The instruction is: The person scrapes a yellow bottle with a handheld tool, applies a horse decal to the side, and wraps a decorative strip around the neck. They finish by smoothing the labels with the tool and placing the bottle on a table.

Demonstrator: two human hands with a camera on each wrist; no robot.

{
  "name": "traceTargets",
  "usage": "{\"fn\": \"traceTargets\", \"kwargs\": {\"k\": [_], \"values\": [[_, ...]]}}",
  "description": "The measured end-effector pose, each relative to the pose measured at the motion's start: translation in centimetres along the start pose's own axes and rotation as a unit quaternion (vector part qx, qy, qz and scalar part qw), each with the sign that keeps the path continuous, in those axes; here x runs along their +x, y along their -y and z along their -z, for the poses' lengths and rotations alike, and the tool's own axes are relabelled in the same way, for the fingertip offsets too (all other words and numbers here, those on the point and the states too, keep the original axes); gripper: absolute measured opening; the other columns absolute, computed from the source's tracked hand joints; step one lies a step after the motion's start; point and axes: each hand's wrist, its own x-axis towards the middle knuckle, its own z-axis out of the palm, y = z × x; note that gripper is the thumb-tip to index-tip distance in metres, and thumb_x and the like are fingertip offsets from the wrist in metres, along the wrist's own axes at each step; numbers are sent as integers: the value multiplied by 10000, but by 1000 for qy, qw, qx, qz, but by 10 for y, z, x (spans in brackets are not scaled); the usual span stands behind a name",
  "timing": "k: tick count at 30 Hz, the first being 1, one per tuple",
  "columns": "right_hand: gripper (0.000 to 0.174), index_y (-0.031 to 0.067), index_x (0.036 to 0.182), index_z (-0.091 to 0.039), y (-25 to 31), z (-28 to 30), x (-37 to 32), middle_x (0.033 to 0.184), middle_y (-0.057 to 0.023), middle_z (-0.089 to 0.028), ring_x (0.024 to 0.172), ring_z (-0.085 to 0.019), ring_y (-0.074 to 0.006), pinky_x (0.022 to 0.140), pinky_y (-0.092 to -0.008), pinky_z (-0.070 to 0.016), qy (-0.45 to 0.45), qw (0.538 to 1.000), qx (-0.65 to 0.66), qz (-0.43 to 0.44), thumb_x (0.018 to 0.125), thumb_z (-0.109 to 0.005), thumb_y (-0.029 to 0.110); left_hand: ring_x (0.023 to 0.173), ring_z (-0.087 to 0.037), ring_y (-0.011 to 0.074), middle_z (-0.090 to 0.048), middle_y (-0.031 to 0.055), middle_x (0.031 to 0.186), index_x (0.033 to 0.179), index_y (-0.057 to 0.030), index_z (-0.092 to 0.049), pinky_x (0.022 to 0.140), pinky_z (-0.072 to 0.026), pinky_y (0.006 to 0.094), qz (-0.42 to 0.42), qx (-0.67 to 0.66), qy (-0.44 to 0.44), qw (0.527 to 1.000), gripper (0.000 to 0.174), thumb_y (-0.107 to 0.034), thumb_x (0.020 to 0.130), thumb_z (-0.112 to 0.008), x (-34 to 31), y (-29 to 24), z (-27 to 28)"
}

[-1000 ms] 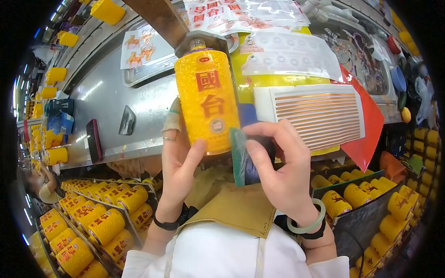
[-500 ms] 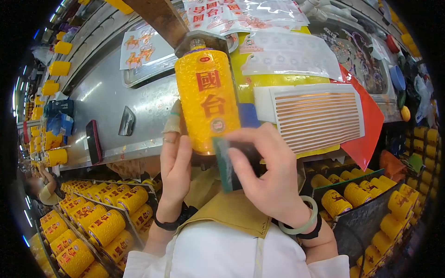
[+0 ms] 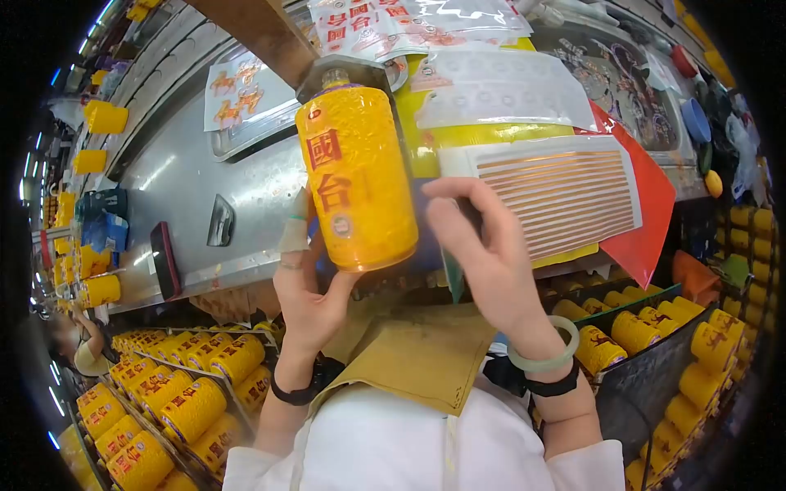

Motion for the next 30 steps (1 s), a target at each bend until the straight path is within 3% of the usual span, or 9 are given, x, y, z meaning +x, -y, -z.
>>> {"fn": "traceTargets", "kwargs": {"k": [3, 6, 12, 19, 22, 24, 27, 28, 30], "values": [[363, -4, 1182, -578, -5, -11, 7, 1063, -35, -595, 1038, -544, -103, 930, -266, -461, 35, 994, -99, 41, 953, -771, 202, 1375, -589, 291, -508, 208, 1581, 1601, 43, -366, 1132, -472, 391, 3, 27, 1, 1000, 879, 26, 839, -806, -4, 2, 0], [437, -8, 1173, -556, -18, -16, 11, 1103, -77, -591, 1088, -543, -138, 971, -301, -461, 24, 992, -115, 47, 898, -821, 204, 1389, -579, 302, -493, 211, 1596, 1604, 38, -364, 1139, -461, 393, 9, 24, 8, 1000, 888, 28, 834, -805, -6, 3, 1], [474, -16, 1200, -544, -14, -16, 11, 1145, -98, -591, 1132, -543, -167, 1022, -336, -444, 44, 993, -106, 19, 886, -830, 195, 1450, -517, 310, -425, 214, 1647, 1611, 29, -357, 1169, -430, 400, 61, 5, 18, 998, 889, 40, 835, -791, -7, 1, 2], [473, -14, 1202, -549, -16, -14, 12, 1177, -103, -597, 1170, -542, -179, 1046, -345, -432, 43, 992, -119, 23, 883, -831, 191, 1485, -472, 313, -385, 217, 1668, 1620, 30, -337, 1195, -401, 399, 33, -13, 14, 999, 905, 57, 833, -784, -6, 4, -1], [443, 2, 1208, -552, -15, -12, 11, 1120, -61, -587, 1102, -544, -150, 987, -315, -456, 50, 991, -119, 24, 898, -814, 178, 1451, -501, 339, -440, 217, 1624, 1577, 36, -401, 1182, -420, 420, 34, 2, -4, 999, 860, 17, 827, -821, -8, 0, -2], [391, 26, 1213, -555, -10, -13, 10, 1046, -7, -559, 1004, -526, -96, 896, -261, -469, 51, 996, -72, 14, 944, -787, 190, 1392, -529, 387, -494, 212, 1557, 1459, -16, -563, 1141, -461, 458, -116, 187, -32, 975, 735, -51, 797, -879, -8, -6, -1], [333, 43, 1216, -556, -12, -12, 9, 999, 29, -527, 930, -489, -50, 819, -217, -453, 57, 998, -29, 10, 999, -746, 210, 1374, -525, 421, -472, 219, 1556, 1376, -14, -653, 1129, -444, 476, -187, 240, -21, 953, 675, -89, 755, -907, -11, -6, -8], [333, 43, 1216, -556, -11, -13, 8, 999, 29, -527, 930, -489, -50, 819, -217, -453, 57, 998, -29, 9, 999, -746, 210, 1357, -517, 435, -475, 219, 1532, 1245, -152, -753, 1096, -492, 488, -145, 270, -11, 952, 517, -124, 752, -907, -11, -13, -10], [301, 47, 1210, -556, -7, -13, 7, 1005, 29, -530, 919, -488, -44, 807, -209, -443, 61, 998, 5, -16, 1027, -720, 222, 1359, -511, 435, -462, 227, 1537, 1260, -186, -754, 1100, -491, 488, -145, 301, -6, 943, 513, -126, 769, -891, -12, -21, -14]]}}
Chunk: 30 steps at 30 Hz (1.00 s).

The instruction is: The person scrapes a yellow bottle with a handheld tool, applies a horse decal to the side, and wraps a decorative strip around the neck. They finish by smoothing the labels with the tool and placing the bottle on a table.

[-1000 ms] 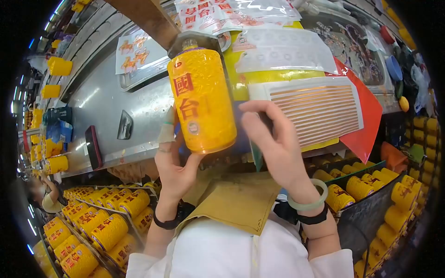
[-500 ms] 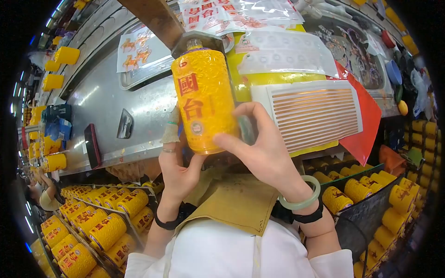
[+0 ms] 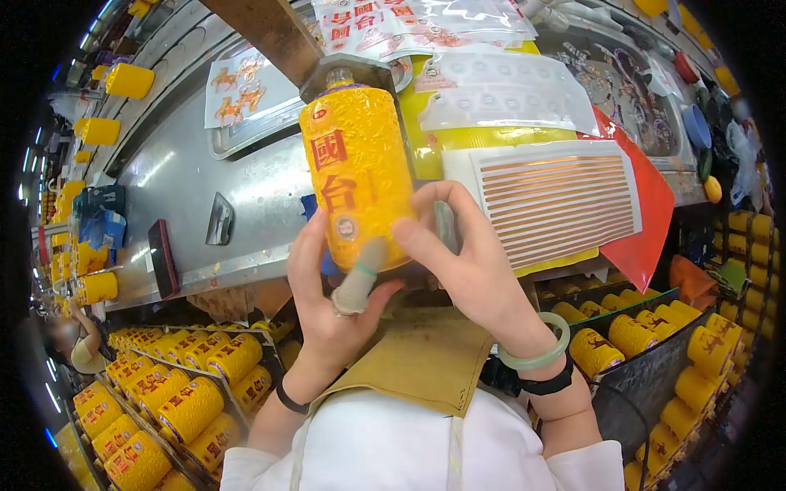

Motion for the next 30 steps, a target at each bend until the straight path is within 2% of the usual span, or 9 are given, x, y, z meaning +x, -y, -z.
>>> {"fn": "traceTargets", "kwargs": {"k": [2, 6, 11, 13, 15, 18, 21, 25, 30], "values": [[280, 44, 1219, -554, 2, 0, -2, 1012, 27, -529, 924, -485, -46, 811, -211, -439, 9, 1000, 19, -10, 1041, -695, 209, 1364, -492, 440, -424, 248, 1553, 1294, -280, -754, 1104, -493, 482, -23, 84, 23, 996, 518, -123, 808, -845, -1, -2, 0], [253, 27, 1269, -544, 6, 8, -2, 1036, 13, -529, 954, -481, -56, 854, -220, -431, 21, 999, 31, -17, 1062, -630, 145, 1349, -519, 431, -466, 235, 1531, 1292, -260, -757, 1103, -497, 476, -31, 80, -16, 996, 563, -56, 774, -848, -2, 2, -8], [331, 10, 1322, -540, 17, 18, 2, 1086, -32, -574, 989, -536, -82, 895, -253, -460, -32, 993, -82, 76, 1004, -627, 32, 1347, -570, 397, -512, 239, 1531, 1418, -21, -636, 1092, -504, 430, 63, -114, -68, 989, 717, 6, 745, -880, -11, 25, -12], [336, 18, 1286, -592, 27, 15, 10, 1101, -74, -662, 1033, -625, -135, 891, -322, -515, -74, 941, -209, 255, 959, -636, -49, 1342, -590, 353, -544, 236, 1514, 1449, 53, -572, 1087, -504, 412, 90, -101, -63, 989, 773, -32, 756, -903, -4, 28, -12], [412, 12, 1285, -623, 45, 13, 8, 1120, -83, -688, 975, -635, -155, 891, -340, -526, -33, 927, -260, 267, 900, -658, -131, 1308, -622, 308, -615, 210, 1446, 1462, 43, -566, 1090, -501, 403, 152, -215, -57, 963, 791, -40, 755, -912, -5, 31, -13], [362, 27, 1115, -745, 54, -2, 20, 979, -101, -718, 889, -643, -298, 775, -359, -530, 28, 804, -425, 416, 772, -747, -91, 1268, -645, 278, -661, 180, 1381, 1488, 37, -542, 1094, -492, 379, 131, -206, -72, 967, 814, -51, 769, -914, 0, 26, -9], [331, 31, 1085, -757, 60, 7, 32, 995, -89, -734, 884, -638, -293, 796, -364, -525, -35, 733, -466, 495, 789, -730, -113, 1275, -644, 264, -646, 172, 1422, 1519, 20, -504, 1095, -493, 383, 117, -190, -78, 972, 858, -61, 772, -920, 1, 22, -8], [288, 102, 1026, -772, 39, 14, 9, 1041, -17, -757, 924, -638, -212, 815, -346, -513, 46, 699, -487, 521, 739, -737, 102, 1276, -631, 272, -636, 160, 1422, 1491, 33, -530, 1083, -495, 374, 145, -222, -89, 960, 843, -81, 759, -932, -1, 24, -13], [335, 152, 1022, -794, 30, 11, -19, 1095, 36, -765, 849, -632, -147, 801, -308, -460, 80, 719, -465, 511, 688, -764, 148, 1264, -632, 268, -634, 160, 1433, 1483, 36, -533, 1086, -492, 375, 150, -242, -99, 953, 835, -58, 752, -925, -1, 22, -15]]}}
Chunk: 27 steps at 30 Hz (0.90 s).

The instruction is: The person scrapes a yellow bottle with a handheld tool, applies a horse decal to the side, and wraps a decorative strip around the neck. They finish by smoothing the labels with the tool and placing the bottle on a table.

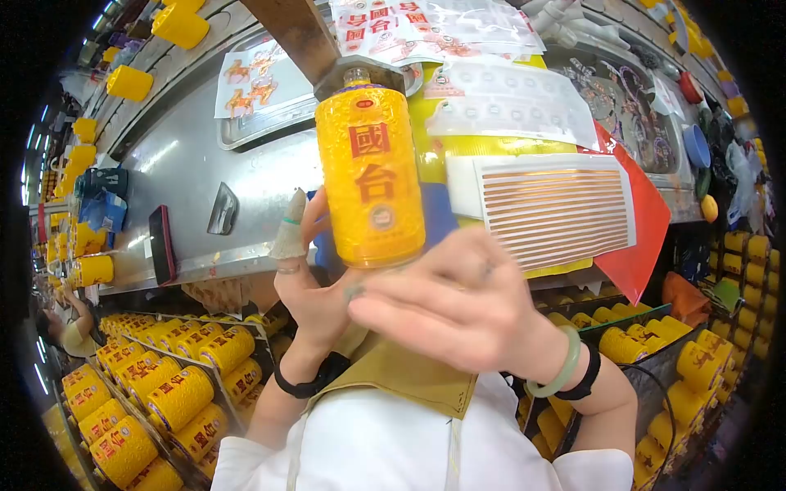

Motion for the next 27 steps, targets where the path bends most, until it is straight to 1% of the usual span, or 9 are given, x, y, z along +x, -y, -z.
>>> {"fn": "traceTargets", "kwargs": {"k": [2, 6, 10, 13, 17, 19, 22, 24, 27], "values": [[349, 150, 1010, -800, -11, -4, 2, 1073, 39, -769, 839, -618, -141, 760, -306, -428, -79, 995, -54, -37, 662, -779, 163, 1238, -641, 270, -645, 159, 1422, 1485, 42, -527, 1077, -497, 375, -22, 66, 10, 998, 870, -43, 720, -933, 1, -5, 2], [360, 145, 1029, -807, 2, -5, -9, 1076, 24, -771, 838, -613, -137, 780, -317, -416, 8, 1000, -20, 21, 671, -786, 169, 1197, -649, 264, -654, 157, 1406, 1476, 49, -537, 1041, -512, 373, -33, 3, -7, 999, 891, -56, 696, -955, 3, -7, -1], [369, 157, 1036, -808, -3, 1, 2, 1076, 45, -764, 826, -604, -130, 790, -319, -426, -49, 996, -63, -35, 671, -766, 174, 1134, -653, 265, -682, 148, 1372, 1477, 47, -537, 987, -526, 368, -82, 57, -14, 995, 914, -78, 683, -972, 6, -11, -1], [371, 149, 1034, -805, -4, -7, -6, 1066, 46, -764, 832, -601, -130, 781, -324, -419, -8, 999, -32, 2, 665, -770, 166, 1091, -661, 283, -696, 159, 1364, 1472, 58, -533, 976, -526, 378, -83, 66, -22, 994, 919, -92, 682, -977, 7, -10, -2], [315, 136, 1055, -792, -7, -1, 9, 1039, 11, -764, 830, -599, -184, 778, -356, -422, 14, 998, 2, -60, 741, -811, 132, 1103, -670, 296, -685, 181, 1377, 1458, 80, -534, 980, -527, 393, -90, 91, -17, 992, 896, -97, 695, -971, 7, -10, -1], [315, 88, 1077, -776, -29, -1, 27, 932, -50, -736, 796, -581, -278, 789, -387, -434, -13, 994, -32, -105, 772, -801, 9, 1122, -671, 302, -681, 191, 1379, 1457, 85, -531, 985, -527, 397, -102, 100, -14, 990, 887, -94, 704, -965, 7, -9, -1], [306, 120, 1071, -783, -47, -3, 26, 997, -24, -757, 840, -605, -236, 804, -366, -433, -67, 992, -61, -93, 774, -787, 44, 1170, -678, 328, -668, 212, 1391, 1464, 86, -520, 1013, -520, 408, -72, 106, 2, 992, 870, -89, 729, -950, 4, -6, 1], [241, 158, 972, -771, -41, -4, 19, 1049, 55, -752, 835, -602, -140, 789, -333, -419, -59, 993, -97, 19, 736, -756, 113, 1226, -679, 342, -645, 220, 1411, 1465, 92, -515, 1052, -526, 408, -64, 77, 9, 995, 842, -85, 755, -932, 3, -5, 1], [273, 179, 967, -771, -19, -15, 1, 1034, 92, -749, 847, -588, -119, 802, -310, -403, -22, 996, -15, 81, 696, -746, 158, 1260, -673, 336, -611, 225, 1451, 1474, 99, -498, 1072, -538, 404, -18, 7, 2, 1000, 841, -77, 769, -922, -1, -4, 0]]}}
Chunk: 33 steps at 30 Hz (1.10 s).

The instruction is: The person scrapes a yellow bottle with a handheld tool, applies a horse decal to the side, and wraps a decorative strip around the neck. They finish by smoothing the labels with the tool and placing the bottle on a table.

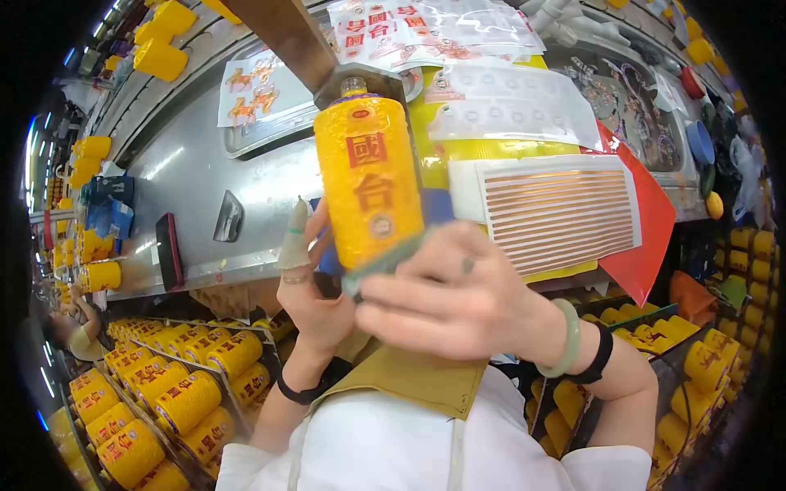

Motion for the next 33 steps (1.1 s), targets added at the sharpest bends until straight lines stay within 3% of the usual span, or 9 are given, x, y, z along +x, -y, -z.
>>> {"fn": "traceTargets", "kwargs": {"k": [2, 4, 10, 12, 16, 18, 21, 24, 33], "values": [[264, 178, 966, -769, 2, 9, 2, 1050, 90, -754, 866, -591, -132, 827, -321, -422, 17, 1000, 9, -3, 702, -747, 180, 1282, -661, 334, -577, 242, 1486, 1489, 106, -475, 1073, -550, 400, -3, 8, 19, 1000, 850, -67, 781, -912, -1, 3, 3], [263, 184, 971, -771, -16, 11, 12, 1071, 83, -756, 863, -589, -131, 825, -323, -433, -34, 993, -68, -88, 709, -745, 167, 1290, -655, 347, -572, 259, 1486, 1493, 110, -467, 1064, -555, 401, -32, 29, 37, 998, 847, -66, 790, -907, 3, 3, 5], [275, 185, 1002, -775, 11, 8, -4, 1086, 62, -759, 865, -595, -131, 788, -316, -418, 43, 999, 4, -27, 729, -753, 176, 1311, -638, 353, -564, 272, 1491, 1537, 132, -372, 1076, -546, 422, -6, 2, 54, 999, 875, 2, 813, -847, 2, 5, 7], [279, 183, 1011, -775, 5, 4, -3, 1102, 61, -758, 853, -599, -131, 789, -309, -415, -49, 996, -26, -76, 734, -751, 159, 1328, -625, 347, -547, 271, 1510, 1542, 124, -374, 1079, -543, 421, -11, -14, 49, 999, 868, 19, 813, -832, 1, 8, 7], [292, 151, 1027, -777, 16, -4, -9, 1098, 53, -759, 796, -603, -134, 763, -302, -451, -39, 999, -1, -29, 736, -751, 156, 1352, -605, 348, -530, 264, 1529, 1555, 98, -378, 1095, -531, 428, 24, -53, 57, 997, 857, 30, 822, -817, 0, 5, 9], [304, 128, 1037, -767, 29, 3, -10, 1063, 37, -756, 788, -624, -137, 729, -313, -493, 25, 996, 65, -64, 735, -802, 115, 1352, -604, 348, -525, 259, 1536, 1557, 94, -377, 1100, -526, 429, 16, -39, 64, 997, 854, 29, 826, -814, 0, 8, 10], [319, 37, 1099, -702, 36, -9, -15, 924, -72, -710, 718, -662, -194, 642, -296, -528, -129, 923, 169, -321, 817, -851, 29, 1353, -603, 344, -516, 248, 1547, 1558, 89, -375, 1108, -516, 431, 9, -15, 72, 997, 849, 21, 834, -813, 0, 6, 9], [237, 20, 1122, -671, 43, -12, -15, 928, -105, -676, 733, -669, -185, 661, -282, -529, -128, 867, 203, -437, 899, -749, 23, 1351, -604, 342, -512, 239, 1553, 1558, 87, -374, 1112, -510, 428, 24, -3, 72, 997, 848, 15, 837, -814, -3, 5, 9], [187, 11, 1102, -663, 45, -8, -28, 927, -109, -659, 763, -661, -201, 706, -301, -524, -126, 834, 155, -515, 920, -708, 17, 1350, -571, 296, -502, 219, 1525, 1588, 78, -306, 1091, -539, 426, 36, -23, 57, 997, 919, 65, 820, -811, 1, 9, 3]]}}
